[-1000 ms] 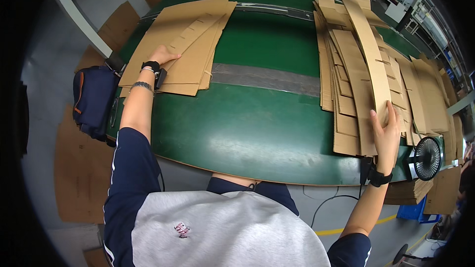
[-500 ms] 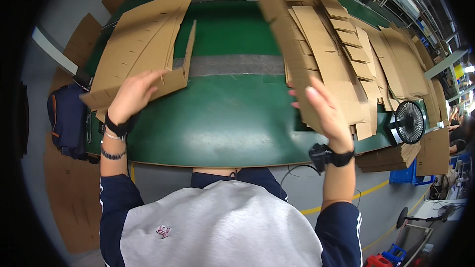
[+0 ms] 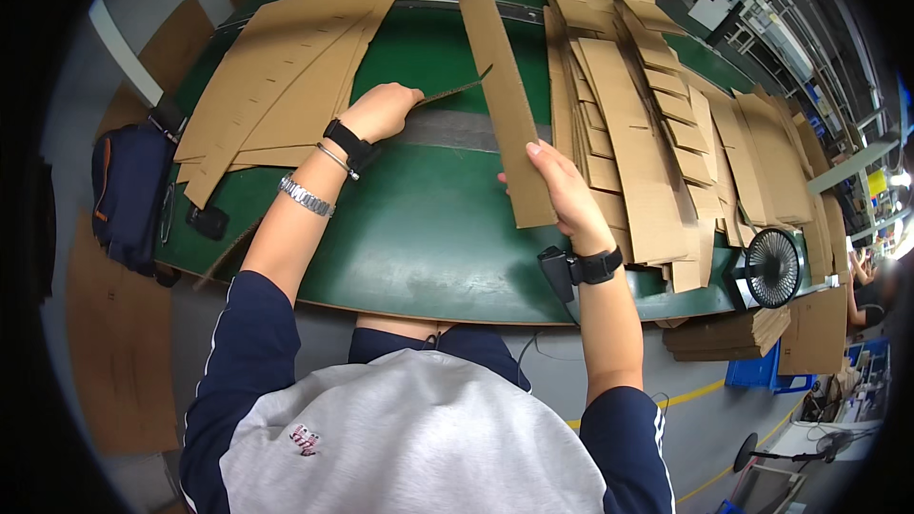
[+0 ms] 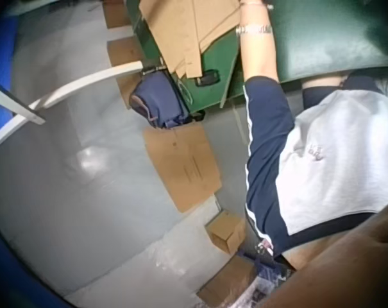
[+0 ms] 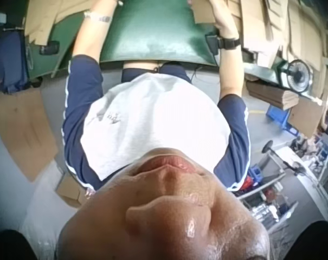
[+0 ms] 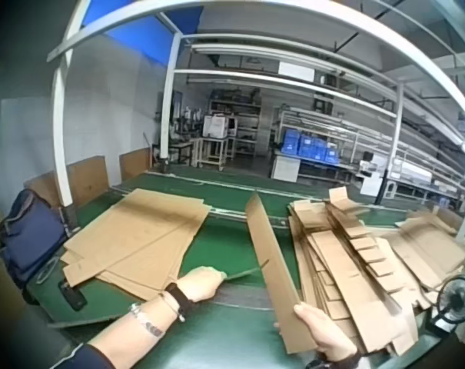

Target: The recorder is assembling cardboard dividers or partitions by interlocking slotted cardboard strips on a factory workbench.

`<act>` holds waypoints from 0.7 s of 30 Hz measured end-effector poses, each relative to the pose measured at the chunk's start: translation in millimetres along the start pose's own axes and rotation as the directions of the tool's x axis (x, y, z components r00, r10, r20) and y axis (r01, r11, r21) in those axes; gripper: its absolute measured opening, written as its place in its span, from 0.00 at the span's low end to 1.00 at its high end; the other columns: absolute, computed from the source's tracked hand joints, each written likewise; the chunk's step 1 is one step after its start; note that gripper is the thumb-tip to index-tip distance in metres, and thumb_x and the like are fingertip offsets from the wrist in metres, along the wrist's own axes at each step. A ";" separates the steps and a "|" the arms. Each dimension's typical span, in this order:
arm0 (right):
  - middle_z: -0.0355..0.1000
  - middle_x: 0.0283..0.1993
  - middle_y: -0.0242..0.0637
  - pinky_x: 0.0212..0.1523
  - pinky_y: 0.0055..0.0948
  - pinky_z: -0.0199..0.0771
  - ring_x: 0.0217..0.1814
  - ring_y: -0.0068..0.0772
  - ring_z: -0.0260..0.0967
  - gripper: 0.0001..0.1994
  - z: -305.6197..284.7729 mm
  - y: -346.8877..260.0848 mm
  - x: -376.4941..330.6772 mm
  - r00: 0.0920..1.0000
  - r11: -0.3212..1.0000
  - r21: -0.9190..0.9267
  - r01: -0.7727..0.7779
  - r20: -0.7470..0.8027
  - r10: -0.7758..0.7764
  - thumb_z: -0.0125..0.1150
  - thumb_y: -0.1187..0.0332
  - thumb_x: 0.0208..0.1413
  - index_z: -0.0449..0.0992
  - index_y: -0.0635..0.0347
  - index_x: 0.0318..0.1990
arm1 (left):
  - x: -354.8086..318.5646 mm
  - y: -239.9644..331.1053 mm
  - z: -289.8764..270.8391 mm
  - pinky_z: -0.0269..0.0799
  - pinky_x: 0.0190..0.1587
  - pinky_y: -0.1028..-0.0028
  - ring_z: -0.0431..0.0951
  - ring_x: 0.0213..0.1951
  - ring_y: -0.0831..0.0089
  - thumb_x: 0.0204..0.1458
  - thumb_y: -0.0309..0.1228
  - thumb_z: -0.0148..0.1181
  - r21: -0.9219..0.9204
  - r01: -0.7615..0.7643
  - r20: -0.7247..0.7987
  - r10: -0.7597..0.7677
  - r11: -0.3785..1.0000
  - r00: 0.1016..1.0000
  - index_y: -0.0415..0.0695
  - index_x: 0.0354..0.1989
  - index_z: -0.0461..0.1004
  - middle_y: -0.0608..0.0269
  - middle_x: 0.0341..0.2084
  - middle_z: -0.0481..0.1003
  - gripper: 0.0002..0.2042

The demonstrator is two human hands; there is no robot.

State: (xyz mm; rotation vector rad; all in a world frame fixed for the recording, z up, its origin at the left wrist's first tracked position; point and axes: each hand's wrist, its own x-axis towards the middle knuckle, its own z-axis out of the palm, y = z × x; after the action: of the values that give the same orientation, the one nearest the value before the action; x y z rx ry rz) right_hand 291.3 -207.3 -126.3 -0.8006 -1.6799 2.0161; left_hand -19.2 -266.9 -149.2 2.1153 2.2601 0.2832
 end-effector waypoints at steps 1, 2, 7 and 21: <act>0.73 0.48 0.40 0.46 0.28 0.76 0.50 0.31 0.75 0.22 -0.5 0.1 -1.0 1.000 1.000 -0.017 -0.012 0.020 0.013 0.45 0.56 0.69 0.67 0.66 0.59 | 2.0 3.5 -0.6 0.74 0.46 0.56 0.78 0.43 0.46 0.45 0.17 0.54 -0.033 -0.056 -0.036 0.055 0.998 0.998 0.37 0.43 0.76 0.41 0.36 0.78 0.15; 0.74 0.47 0.39 0.48 0.26 0.74 0.49 0.29 0.74 0.20 -4.8 5.7 1.1 0.996 0.996 -0.067 0.053 0.070 -0.048 0.45 0.60 0.68 0.68 0.66 0.58 | 5.0 6.9 -0.8 0.74 0.46 0.56 0.78 0.42 0.46 0.44 0.14 0.52 -0.065 -0.113 -0.072 0.108 0.991 0.992 0.38 0.40 0.78 0.42 0.35 0.78 0.15; 0.77 0.40 0.51 0.46 0.37 0.74 0.40 0.43 0.76 0.23 1.6 14.5 5.6 0.954 0.776 -0.601 0.190 -0.075 -0.291 0.46 0.69 0.63 0.63 0.69 0.64 | 14.9 30.9 -11.3 0.75 0.45 0.56 0.78 0.42 0.46 0.45 0.16 0.52 -0.006 -0.046 0.091 0.047 0.999 0.995 0.38 0.42 0.77 0.42 0.37 0.78 0.14; 0.67 0.16 0.56 0.27 0.49 0.71 0.18 0.54 0.68 0.28 22.3 -33.4 -14.1 0.883 0.197 -0.968 0.155 0.047 -0.467 0.49 0.75 0.55 0.61 0.65 0.67 | 23.5 49.1 14.5 0.75 0.43 0.56 0.80 0.40 0.50 0.52 0.26 0.56 -0.238 -0.099 -0.200 0.051 0.966 0.978 0.41 0.43 0.79 0.46 0.34 0.79 0.11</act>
State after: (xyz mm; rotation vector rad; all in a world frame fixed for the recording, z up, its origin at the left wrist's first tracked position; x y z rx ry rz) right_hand 285.5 -226.2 -88.7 -0.8587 -2.5737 0.3117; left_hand 29.7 -239.2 -153.5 2.1254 2.1051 0.7623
